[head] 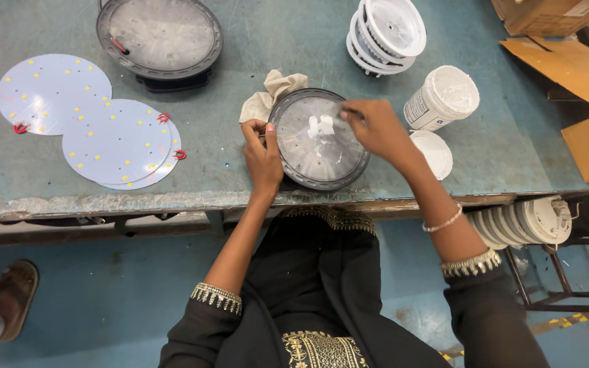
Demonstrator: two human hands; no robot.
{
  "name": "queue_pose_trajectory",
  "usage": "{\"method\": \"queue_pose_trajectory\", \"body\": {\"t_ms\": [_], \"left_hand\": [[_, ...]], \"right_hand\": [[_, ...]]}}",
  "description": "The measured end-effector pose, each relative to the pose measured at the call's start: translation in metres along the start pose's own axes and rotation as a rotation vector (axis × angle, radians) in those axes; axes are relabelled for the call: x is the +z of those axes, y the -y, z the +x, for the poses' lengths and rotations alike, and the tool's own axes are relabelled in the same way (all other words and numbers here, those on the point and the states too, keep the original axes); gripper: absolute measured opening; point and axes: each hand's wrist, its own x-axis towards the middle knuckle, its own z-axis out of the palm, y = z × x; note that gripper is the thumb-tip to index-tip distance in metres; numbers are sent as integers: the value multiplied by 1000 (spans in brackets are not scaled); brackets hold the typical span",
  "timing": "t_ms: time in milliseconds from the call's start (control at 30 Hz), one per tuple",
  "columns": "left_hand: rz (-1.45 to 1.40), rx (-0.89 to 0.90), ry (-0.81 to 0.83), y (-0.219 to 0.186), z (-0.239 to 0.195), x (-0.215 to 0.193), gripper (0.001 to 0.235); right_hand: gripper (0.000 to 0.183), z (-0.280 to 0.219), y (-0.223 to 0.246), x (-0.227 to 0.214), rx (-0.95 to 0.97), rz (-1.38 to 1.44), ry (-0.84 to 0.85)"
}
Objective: The person applies a white substance from a container onto metal plates using a small spreader, then places circular LED circuit boards onto the prepared plates.
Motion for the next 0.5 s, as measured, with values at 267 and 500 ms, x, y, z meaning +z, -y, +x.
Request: {"method": "queue_pose_trajectory", "body": {"t_ms": [267,500], "left_hand": [[-36,24,-1,-1,0,1,22],[-34,26,-7,-1,0,0,23]], "right_hand": [[28,24,-24,38,-49,-80,42],[27,-7,-9,47,-179,-59,81]]}}
